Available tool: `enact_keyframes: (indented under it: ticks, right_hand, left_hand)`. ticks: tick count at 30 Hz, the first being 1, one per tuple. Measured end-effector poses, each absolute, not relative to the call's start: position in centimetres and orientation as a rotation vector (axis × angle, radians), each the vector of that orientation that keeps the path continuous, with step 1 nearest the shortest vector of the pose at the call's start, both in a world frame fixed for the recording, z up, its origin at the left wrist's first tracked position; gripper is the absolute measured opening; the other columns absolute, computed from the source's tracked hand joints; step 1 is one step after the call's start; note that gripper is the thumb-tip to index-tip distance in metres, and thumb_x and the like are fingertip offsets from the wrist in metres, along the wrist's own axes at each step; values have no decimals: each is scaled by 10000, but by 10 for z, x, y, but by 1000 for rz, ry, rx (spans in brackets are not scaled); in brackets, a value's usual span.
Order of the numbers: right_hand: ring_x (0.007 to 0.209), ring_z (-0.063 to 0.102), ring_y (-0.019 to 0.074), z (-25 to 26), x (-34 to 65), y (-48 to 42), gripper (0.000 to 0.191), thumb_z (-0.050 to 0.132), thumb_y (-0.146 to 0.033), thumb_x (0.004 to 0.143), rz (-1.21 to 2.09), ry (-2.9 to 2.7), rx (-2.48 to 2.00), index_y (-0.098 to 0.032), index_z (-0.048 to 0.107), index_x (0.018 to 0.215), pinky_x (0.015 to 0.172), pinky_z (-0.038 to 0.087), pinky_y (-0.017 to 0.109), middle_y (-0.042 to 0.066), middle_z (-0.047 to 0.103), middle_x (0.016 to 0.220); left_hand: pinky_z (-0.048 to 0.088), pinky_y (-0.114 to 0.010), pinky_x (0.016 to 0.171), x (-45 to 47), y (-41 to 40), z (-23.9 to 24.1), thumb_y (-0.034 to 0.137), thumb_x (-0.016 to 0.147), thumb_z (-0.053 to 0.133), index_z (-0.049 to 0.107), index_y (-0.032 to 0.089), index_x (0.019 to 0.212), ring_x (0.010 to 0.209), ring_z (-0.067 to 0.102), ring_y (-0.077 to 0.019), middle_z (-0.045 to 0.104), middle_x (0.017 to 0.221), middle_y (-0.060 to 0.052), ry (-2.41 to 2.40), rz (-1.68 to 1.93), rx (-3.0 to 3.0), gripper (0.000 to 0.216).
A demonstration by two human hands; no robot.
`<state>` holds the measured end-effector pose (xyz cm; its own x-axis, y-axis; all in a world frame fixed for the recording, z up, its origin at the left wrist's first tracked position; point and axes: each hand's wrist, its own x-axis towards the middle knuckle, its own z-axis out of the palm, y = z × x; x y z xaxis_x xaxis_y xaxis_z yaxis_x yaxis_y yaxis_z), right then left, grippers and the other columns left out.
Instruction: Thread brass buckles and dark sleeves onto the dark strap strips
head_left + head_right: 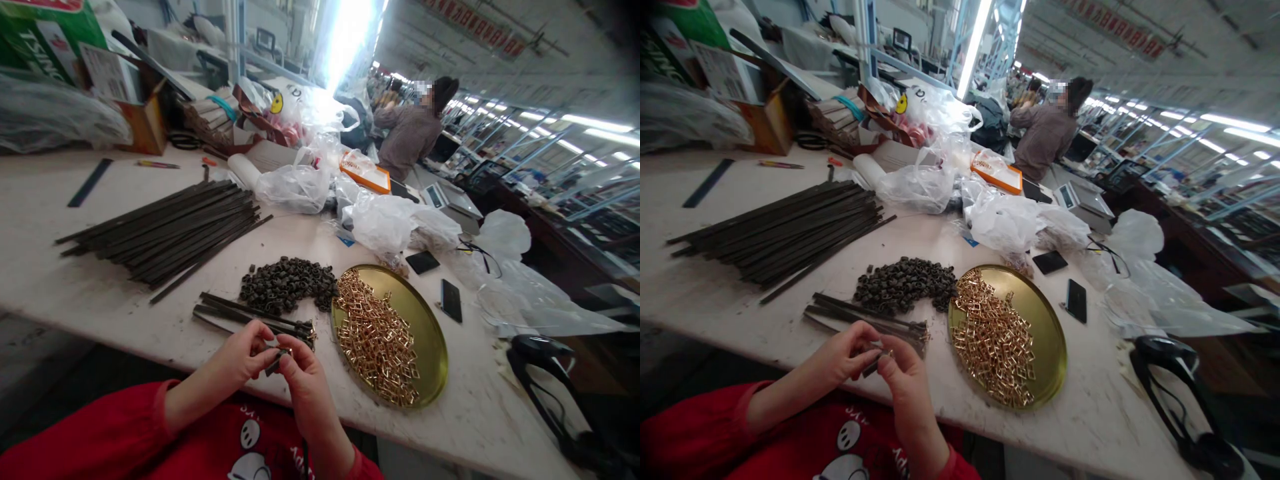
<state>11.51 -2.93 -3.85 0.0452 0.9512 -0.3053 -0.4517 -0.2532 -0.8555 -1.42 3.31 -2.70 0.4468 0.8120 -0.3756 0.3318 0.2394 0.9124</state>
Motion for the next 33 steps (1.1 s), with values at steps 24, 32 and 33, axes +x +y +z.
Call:
enact_keyframes:
  ticks: [24, 32, 33]
  right_hand:
    - [546, 397, 94, -31, 126, -52, 129, 518, -318, 764, 1381, -1044, -1355, -196, 476, 753, 506, 328, 207, -45, 455, 623]
    - [573, 407, 109, -34, 132, -64, 78, 472, -266, 803, 1273, -1335, -1425, -191, 483, 782, 529, 326, 228, -31, 469, 644]
    - [567, 398, 108, -35, 131, -65, 88, 466, -274, 810, 1276, -1315, -1424, -193, 477, 777, 522, 323, 225, -35, 452, 638]
  left_hand:
    - [443, -289, 776, -31, 7, 8, 201, 793, 449, 439, 166, 1118, 864, 567, -168, 625, 950, -26, 699, 235, 1298, 327]
    - [423, -223, 623, -31, 4, -4, 319, 812, 477, 529, 164, 992, 705, 567, -145, 645, 792, 5, 806, 144, 1413, 243]
    - [408, -215, 575, -32, 5, -4, 351, 823, 458, 554, 158, 902, 650, 554, -139, 637, 741, 6, 834, 90, 1447, 230]
